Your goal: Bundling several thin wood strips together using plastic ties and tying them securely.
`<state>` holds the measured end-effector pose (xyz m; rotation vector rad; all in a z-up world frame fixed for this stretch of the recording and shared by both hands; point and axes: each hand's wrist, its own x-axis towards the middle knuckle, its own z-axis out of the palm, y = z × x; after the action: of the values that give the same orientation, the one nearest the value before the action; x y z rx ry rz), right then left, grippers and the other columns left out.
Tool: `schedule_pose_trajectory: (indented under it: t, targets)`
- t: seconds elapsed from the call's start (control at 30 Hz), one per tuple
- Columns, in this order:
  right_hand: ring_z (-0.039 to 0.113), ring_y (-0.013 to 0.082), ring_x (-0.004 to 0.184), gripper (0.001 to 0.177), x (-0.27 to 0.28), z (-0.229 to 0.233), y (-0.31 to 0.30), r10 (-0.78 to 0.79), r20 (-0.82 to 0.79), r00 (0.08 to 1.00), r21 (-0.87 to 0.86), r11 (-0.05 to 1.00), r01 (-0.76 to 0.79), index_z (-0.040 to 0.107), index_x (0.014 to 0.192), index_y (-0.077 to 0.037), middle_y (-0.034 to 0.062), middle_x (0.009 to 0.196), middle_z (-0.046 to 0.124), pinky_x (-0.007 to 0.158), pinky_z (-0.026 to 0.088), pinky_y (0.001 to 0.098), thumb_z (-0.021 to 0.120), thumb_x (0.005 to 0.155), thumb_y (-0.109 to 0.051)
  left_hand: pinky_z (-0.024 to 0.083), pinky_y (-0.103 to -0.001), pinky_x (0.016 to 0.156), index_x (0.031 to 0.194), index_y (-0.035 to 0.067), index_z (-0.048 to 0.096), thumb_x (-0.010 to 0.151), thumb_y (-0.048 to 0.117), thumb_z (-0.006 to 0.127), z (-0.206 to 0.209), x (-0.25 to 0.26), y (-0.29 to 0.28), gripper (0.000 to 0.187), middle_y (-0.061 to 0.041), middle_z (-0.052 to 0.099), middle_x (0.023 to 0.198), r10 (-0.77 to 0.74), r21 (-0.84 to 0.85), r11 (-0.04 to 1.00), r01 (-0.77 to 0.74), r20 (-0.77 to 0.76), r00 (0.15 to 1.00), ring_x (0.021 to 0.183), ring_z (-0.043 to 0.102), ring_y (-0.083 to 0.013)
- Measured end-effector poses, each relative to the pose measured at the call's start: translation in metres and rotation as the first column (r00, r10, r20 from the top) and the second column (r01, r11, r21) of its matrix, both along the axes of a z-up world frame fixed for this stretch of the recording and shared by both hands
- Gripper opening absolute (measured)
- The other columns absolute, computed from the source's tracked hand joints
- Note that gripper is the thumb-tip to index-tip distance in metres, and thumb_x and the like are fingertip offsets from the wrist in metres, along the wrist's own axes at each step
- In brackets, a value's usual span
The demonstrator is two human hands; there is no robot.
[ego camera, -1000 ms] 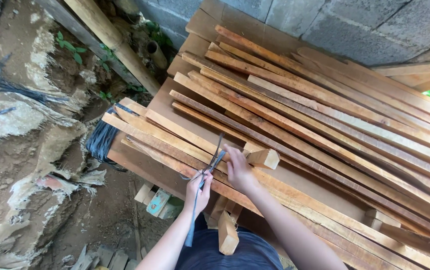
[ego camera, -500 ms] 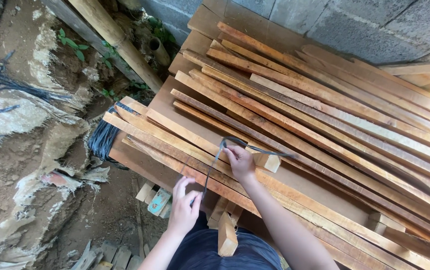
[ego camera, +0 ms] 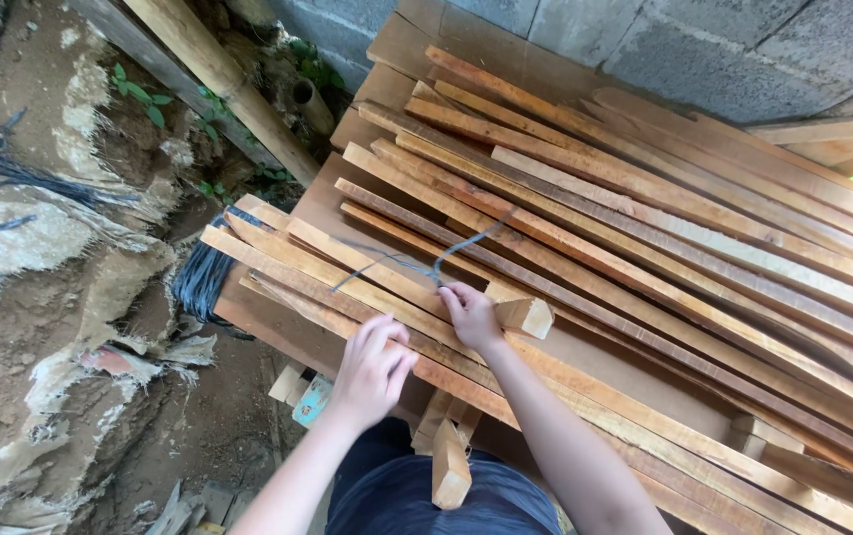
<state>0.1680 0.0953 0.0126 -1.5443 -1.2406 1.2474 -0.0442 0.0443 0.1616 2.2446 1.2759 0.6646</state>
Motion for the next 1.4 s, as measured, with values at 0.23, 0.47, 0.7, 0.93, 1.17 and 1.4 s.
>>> schedule_pose_trajectory:
  t: [0.23,0.47,0.7,0.93,1.17,1.4]
  targets:
    - [0.059,0.0266,0.098,0.019,0.011,-0.002,-0.006,0.245,0.176,0.953,0.27,0.919,-0.287,0.078,0.106,-0.003,0.0106,0.089,0.07,0.094,0.047,0.0365,0.068,0.092,-0.011,0.03,-0.052,0.113,0.085,0.006,0.071,0.093,0.022,0.067,-0.052,0.036,0.082,0.019,-0.009,0.06,0.115,-0.234,-0.009,0.972,0.234,-0.067,0.97,0.128,0.047,-0.0305]
    - [0.061,0.0254,0.096,0.015,0.008,0.015,-0.007,0.159,0.208,0.965,0.179,0.964,-0.198,0.073,0.103,-0.005,0.0101,0.092,0.067,0.089,0.049,0.0384,0.065,0.095,-0.015,0.03,-0.049,0.111,0.088,0.006,0.071,0.098,0.027,0.061,-0.025,0.04,0.094,0.025,-0.009,0.057,0.112,-0.333,-0.242,0.922,0.301,-0.105,0.937,0.12,0.047,-0.0289]
    - [0.062,0.0283,0.094,0.01,0.002,0.012,-0.002,0.126,0.237,0.963,0.121,0.98,-0.158,0.068,0.101,-0.005,0.0104,0.09,0.064,0.086,0.051,0.0394,0.063,0.096,-0.013,0.03,-0.048,0.109,0.092,0.006,0.072,0.1,0.027,0.057,-0.009,0.045,0.096,0.027,-0.008,0.057,0.113,-0.388,-0.296,0.894,0.336,-0.136,0.912,0.122,0.046,-0.029]
    - [0.063,0.0297,0.093,0.008,0.008,0.014,-0.006,0.119,0.226,0.967,0.205,0.964,-0.167,0.063,0.098,-0.002,0.012,0.09,0.062,0.084,0.051,0.0407,0.062,0.091,-0.007,0.036,-0.046,0.108,0.088,0.006,0.07,0.101,0.029,0.056,-0.042,0.059,0.109,0.031,-0.007,0.057,0.116,-0.292,-0.426,0.882,0.204,-0.154,0.944,0.12,0.049,-0.0273]
    - [0.063,0.0321,0.095,0.019,-0.005,0.028,-0.005,0.057,0.421,0.905,0.27,0.945,-0.185,0.066,0.114,-0.006,0.0127,0.097,0.06,0.08,0.053,0.0433,0.056,0.099,-0.013,0.037,-0.047,0.106,0.086,0.006,0.066,0.096,0.026,0.061,0.028,0.032,0.085,0.024,-0.009,0.057,0.114,-0.338,-0.276,0.908,0.316,-0.035,0.94,0.119,0.05,-0.0296]
    - [0.064,0.0319,0.106,0.021,0.003,0.017,-0.01,0.095,0.274,0.957,0.226,0.961,-0.16,0.069,0.108,-0.005,0.0123,0.108,0.067,0.09,0.054,0.0412,0.059,0.089,-0.01,0.034,-0.048,0.109,0.092,0.007,0.07,0.098,0.025,0.058,-0.051,0.068,0.117,0.022,-0.008,0.06,0.113,-0.235,-0.239,0.95,0.2,-0.128,0.963,0.115,0.053,-0.0281]
